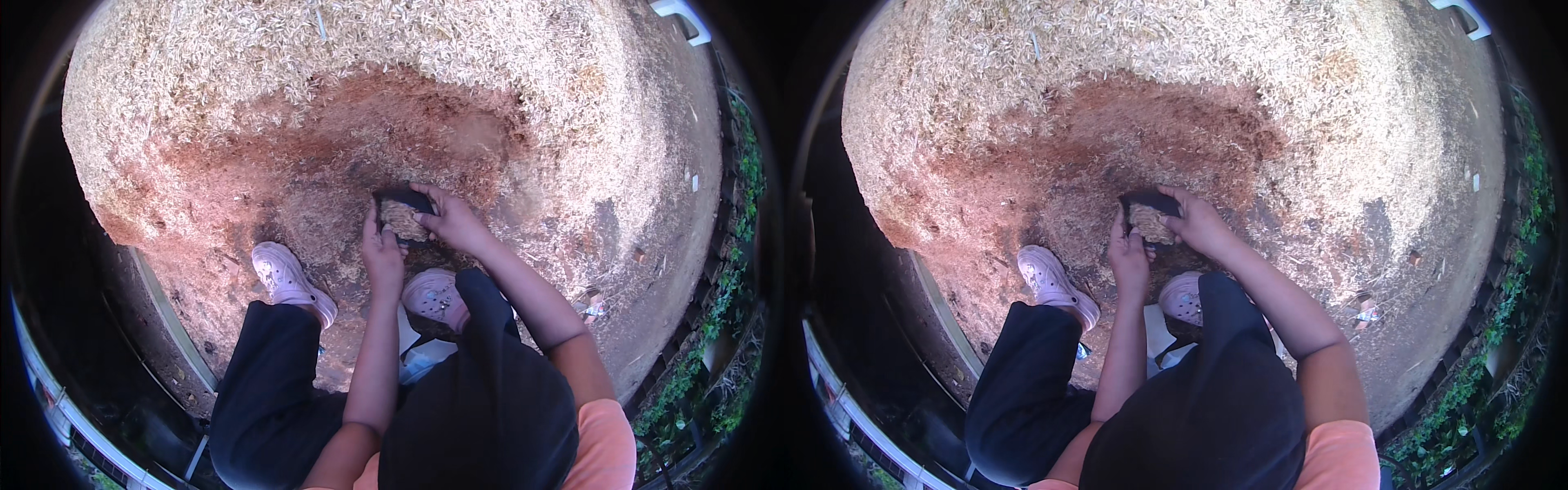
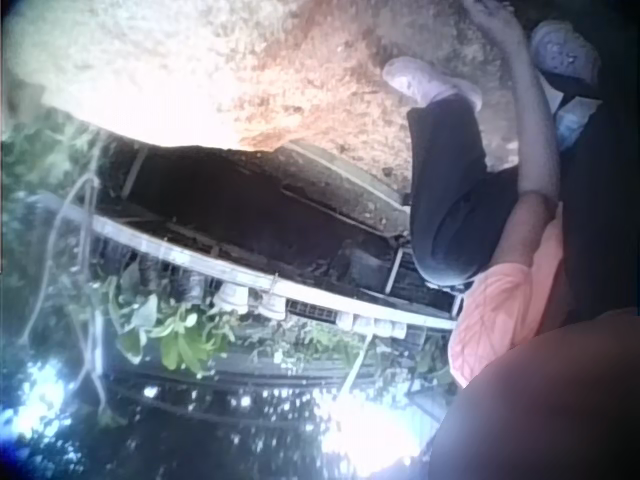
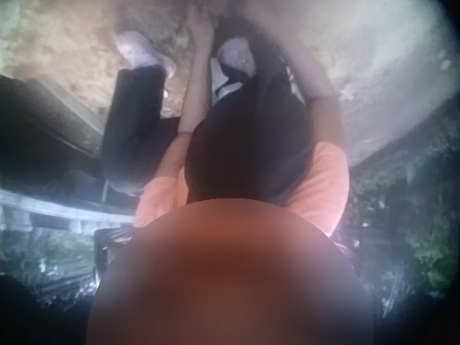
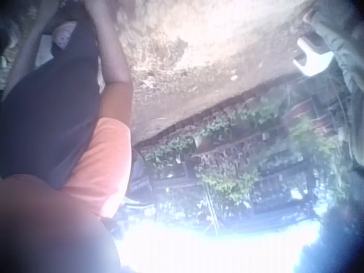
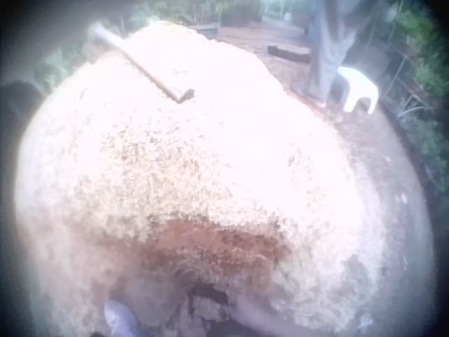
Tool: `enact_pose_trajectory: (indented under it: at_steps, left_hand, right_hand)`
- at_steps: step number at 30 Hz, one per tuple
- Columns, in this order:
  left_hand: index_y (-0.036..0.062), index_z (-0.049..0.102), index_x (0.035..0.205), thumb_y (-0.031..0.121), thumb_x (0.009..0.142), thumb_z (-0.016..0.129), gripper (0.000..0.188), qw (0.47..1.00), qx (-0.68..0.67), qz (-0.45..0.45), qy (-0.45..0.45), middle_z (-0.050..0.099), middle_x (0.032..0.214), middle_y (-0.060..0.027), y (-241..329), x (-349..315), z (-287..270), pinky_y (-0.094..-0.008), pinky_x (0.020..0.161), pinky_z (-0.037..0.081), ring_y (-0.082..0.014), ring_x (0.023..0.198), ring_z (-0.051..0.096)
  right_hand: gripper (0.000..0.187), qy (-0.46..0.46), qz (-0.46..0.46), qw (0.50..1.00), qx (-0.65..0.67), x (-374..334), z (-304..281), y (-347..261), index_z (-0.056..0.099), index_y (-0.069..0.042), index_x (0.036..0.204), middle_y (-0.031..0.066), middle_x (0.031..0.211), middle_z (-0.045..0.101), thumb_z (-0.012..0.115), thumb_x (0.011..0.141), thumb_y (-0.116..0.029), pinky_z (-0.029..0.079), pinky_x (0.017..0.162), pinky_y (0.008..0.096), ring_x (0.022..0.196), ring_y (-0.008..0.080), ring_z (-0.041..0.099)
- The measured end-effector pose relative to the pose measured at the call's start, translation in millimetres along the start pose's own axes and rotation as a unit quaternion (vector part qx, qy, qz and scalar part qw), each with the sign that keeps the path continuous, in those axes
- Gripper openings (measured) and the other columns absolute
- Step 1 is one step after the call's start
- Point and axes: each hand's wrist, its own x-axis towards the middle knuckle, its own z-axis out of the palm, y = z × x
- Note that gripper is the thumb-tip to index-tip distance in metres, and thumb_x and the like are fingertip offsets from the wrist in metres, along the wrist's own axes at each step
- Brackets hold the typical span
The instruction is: The person scoops wood pellets from a large pile into a black plastic bag using a small scoop, then seals the bag. The person repeats this process multiple times, filling and sealing several bags.
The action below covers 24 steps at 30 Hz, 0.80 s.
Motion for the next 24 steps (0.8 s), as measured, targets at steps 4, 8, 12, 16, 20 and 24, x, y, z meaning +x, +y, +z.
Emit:
enact_pose_trajectory:
  at_steps: [4, 8, 12, 16, 20, 24]
  left_hand:
    - [0.0087, 0.042, 0.144, -0.001, 0.098, 0.04, 0.047, 0.998, 0.02, -0.05, 0.038, 0.06, 0.084, -0.0044, 6, 0, -2, -0.0217, 0.043, 0.043, -0.0062, 0.051, 0.051]
    - [0.0058, 0.043, 0.14, 0.0, 0.097, 0.04, 0.044, 0.996, 0.044, -0.044, 0.058, 0.059, 0.077, -0.0043, 8, -5, 0, -0.022, 0.042, 0.043, -0.0068, 0.05, 0.051]
    - [0.0029, 0.045, 0.138, 0.0, 0.094, 0.042, 0.044, 0.994, 0.015, -0.041, 0.101, 0.061, 0.08, -0.0083, 2, -4, -4, -0.0252, 0.044, 0.045, -0.0096, 0.05, 0.054]
    - [-0.0005, 0.048, 0.13, 0.001, 0.094, 0.042, 0.037, 0.992, 0.009, -0.073, 0.099, 0.062, 0.08, -0.0089, -8, -1, -14, -0.0259, 0.045, 0.048, -0.0115, 0.052, 0.059]
    - [-0.0029, 0.05, 0.125, 0.001, 0.095, 0.043, 0.031, 0.993, 0.012, -0.068, 0.096, 0.062, 0.08, -0.0095, -16, 1, -13, -0.0262, 0.045, 0.05, -0.0134, 0.054, 0.061]
    - [-0.0022, 0.051, 0.119, 0.001, 0.095, 0.044, 0.025, 0.994, -0.008, -0.067, 0.082, 0.062, 0.076, -0.0085, -16, 0, -9, -0.0252, 0.046, 0.048, -0.0128, 0.054, 0.06]
  right_hand:
    - [0.049, 0.117, -0.131, 0.931, -0.32, -2, -9, 2, 0.054, -0.016, 0.135, 0.0152, 0.11, 0.069, 0.063, 0.087, -0.008, 0.055, 0.084, 0.0409, 0.096, 0.0315, 0.069]
    - [0.044, 0.076, -0.138, 0.949, -0.272, 0, -11, -6, 0.059, -0.016, 0.128, 0.0148, 0.109, 0.069, 0.064, 0.085, -0.01, 0.054, 0.084, 0.0432, 0.095, 0.0351, 0.068]
    - [0.04, 0.066, -0.172, 0.94, -0.287, -2, -1, -7, 0.061, -0.016, 0.127, 0.0141, 0.1, 0.071, 0.064, 0.087, -0.012, 0.056, 0.079, 0.0397, 0.088, 0.0324, 0.07]
    - [0.053, 0.142, -0.126, 0.965, -0.18, -11, 1, 13, 0.052, -0.011, 0.136, 0.0183, 0.117, 0.062, 0.069, 0.086, -0.02, 0.047, 0.095, 0.0418, 0.113, 0.0337, 0.059]
    - [0.088, 0.364, -0.167, 0.826, -0.397, -13, -11, 53, 0.026, -0.009, 0.151, 0.0315, 0.152, 0.021, 0.074, 0.083, -0.037, 0.019, 0.116, 0.0548, 0.143, 0.0476, 0.018]
    - [0.098, 0.333, -0.104, 0.812, -0.468, 2, -24, 77, 0.012, -0.012, 0.156, 0.0356, 0.156, 0.0, 0.071, 0.084, -0.045, 0.012, 0.118, 0.058, 0.146, 0.0518, 0.001]
